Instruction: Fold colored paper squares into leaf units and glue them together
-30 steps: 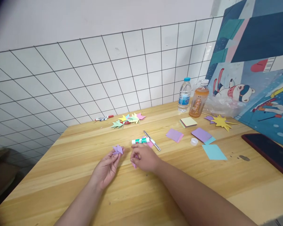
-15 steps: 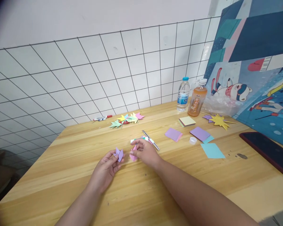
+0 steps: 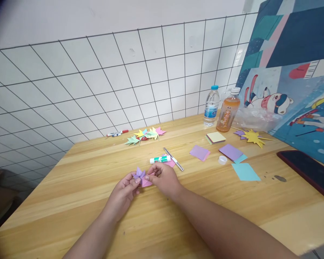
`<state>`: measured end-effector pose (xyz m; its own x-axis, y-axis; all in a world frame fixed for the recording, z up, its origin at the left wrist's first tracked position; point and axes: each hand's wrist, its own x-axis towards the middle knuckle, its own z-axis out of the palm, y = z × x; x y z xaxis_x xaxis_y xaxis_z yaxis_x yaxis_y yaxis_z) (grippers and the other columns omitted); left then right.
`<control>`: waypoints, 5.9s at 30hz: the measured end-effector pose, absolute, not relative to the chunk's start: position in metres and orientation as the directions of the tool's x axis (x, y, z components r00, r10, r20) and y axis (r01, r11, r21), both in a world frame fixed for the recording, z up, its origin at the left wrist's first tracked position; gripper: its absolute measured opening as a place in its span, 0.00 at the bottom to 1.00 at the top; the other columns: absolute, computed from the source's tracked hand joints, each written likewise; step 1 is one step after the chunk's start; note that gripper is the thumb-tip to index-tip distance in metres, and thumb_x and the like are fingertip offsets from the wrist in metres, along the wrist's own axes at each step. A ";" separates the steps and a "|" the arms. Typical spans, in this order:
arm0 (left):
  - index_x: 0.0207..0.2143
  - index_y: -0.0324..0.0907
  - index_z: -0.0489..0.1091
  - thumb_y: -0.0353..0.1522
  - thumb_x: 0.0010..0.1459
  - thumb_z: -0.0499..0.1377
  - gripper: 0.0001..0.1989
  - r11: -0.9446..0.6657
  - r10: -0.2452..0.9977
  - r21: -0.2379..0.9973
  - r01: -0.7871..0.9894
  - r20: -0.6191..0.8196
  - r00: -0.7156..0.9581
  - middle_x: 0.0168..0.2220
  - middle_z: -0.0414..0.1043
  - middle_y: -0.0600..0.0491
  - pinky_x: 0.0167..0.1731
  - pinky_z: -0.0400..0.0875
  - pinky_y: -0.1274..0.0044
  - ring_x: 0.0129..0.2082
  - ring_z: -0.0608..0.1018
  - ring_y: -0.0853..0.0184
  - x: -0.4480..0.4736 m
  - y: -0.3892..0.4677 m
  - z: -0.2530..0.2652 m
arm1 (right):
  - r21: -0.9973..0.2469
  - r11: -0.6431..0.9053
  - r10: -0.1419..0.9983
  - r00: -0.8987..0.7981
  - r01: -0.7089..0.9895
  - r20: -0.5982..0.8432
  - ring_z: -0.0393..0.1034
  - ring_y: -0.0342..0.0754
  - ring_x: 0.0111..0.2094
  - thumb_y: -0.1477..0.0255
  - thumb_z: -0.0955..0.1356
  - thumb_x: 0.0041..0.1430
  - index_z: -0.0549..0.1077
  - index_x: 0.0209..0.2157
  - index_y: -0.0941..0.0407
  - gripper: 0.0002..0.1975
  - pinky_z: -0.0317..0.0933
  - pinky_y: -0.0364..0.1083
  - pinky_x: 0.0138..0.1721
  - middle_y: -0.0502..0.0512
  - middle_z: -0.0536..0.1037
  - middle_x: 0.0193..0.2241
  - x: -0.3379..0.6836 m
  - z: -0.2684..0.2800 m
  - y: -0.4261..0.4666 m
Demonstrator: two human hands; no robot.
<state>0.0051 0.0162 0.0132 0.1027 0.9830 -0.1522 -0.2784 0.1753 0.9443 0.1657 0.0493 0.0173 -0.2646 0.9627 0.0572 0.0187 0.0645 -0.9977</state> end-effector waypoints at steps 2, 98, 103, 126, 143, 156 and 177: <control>0.32 0.39 0.71 0.35 0.46 0.66 0.12 0.145 0.987 0.958 -0.246 -0.124 0.101 0.25 0.70 0.54 0.23 0.61 0.83 0.24 0.69 0.73 0.005 0.017 0.012 | -0.996 0.075 0.961 -0.271 0.040 0.062 0.65 0.41 0.27 0.71 0.71 0.43 0.66 0.27 0.56 0.09 0.60 0.42 0.29 0.47 0.70 0.24 0.168 0.019 0.049; 0.39 0.40 0.68 0.40 0.52 0.60 0.16 -0.006 0.992 0.993 0.117 -0.009 0.126 0.27 0.75 0.54 0.33 0.66 0.78 0.28 0.74 0.66 0.005 0.017 0.006 | -0.999 0.038 0.960 -0.278 0.024 0.030 0.68 0.44 0.24 0.68 0.70 0.44 0.72 0.22 0.58 0.08 0.61 0.42 0.27 0.52 0.75 0.22 0.162 0.009 0.052; 0.34 0.39 0.72 0.39 0.52 0.60 0.12 -0.013 0.989 0.994 0.110 -0.003 0.148 0.33 0.77 0.50 0.39 0.68 0.76 0.36 0.76 0.63 0.006 0.019 0.005 | -0.998 0.061 0.958 -0.281 0.036 0.049 0.66 0.42 0.22 0.69 0.70 0.44 0.70 0.20 0.58 0.08 0.59 0.41 0.25 0.51 0.74 0.20 0.162 0.011 0.050; 0.29 0.39 0.75 0.40 0.51 0.60 0.13 -0.059 0.994 0.964 0.259 0.032 0.105 0.27 0.76 0.53 0.32 0.66 0.79 0.30 0.75 0.65 0.005 0.019 0.009 | -0.998 0.059 0.955 -0.292 0.036 0.045 0.65 0.41 0.23 0.70 0.68 0.47 0.70 0.23 0.58 0.06 0.59 0.41 0.26 0.49 0.71 0.20 0.168 0.015 0.052; 0.25 0.39 0.74 0.41 0.48 0.61 0.14 -0.069 0.996 0.945 0.321 0.045 0.083 0.23 0.73 0.54 0.28 0.64 0.79 0.26 0.72 0.67 0.004 0.018 0.011 | -0.985 0.157 0.920 -0.373 0.068 0.121 0.69 0.44 0.34 0.72 0.69 0.46 0.73 0.33 0.57 0.09 0.63 0.42 0.35 0.52 0.75 0.31 0.165 0.014 0.049; 0.28 0.47 0.78 0.36 0.52 0.57 0.10 -0.244 0.963 0.809 0.535 0.137 0.232 0.25 0.75 0.53 0.30 0.63 0.79 0.28 0.72 0.65 0.011 0.012 0.019 | -0.997 0.028 0.919 -0.393 0.076 -0.004 0.63 0.40 0.17 0.66 0.71 0.44 0.71 0.24 0.57 0.10 0.55 0.39 0.18 0.47 0.71 0.17 0.164 0.009 0.047; 0.33 0.40 0.75 0.41 0.50 0.60 0.14 -0.116 0.993 0.906 0.408 0.113 0.031 0.28 0.75 0.52 0.27 0.63 0.79 0.27 0.72 0.67 0.006 0.016 0.012 | -0.971 0.190 0.936 -0.325 0.147 0.134 0.67 0.44 0.29 0.71 0.69 0.47 0.72 0.29 0.57 0.05 0.62 0.43 0.32 0.51 0.74 0.28 0.166 0.000 0.056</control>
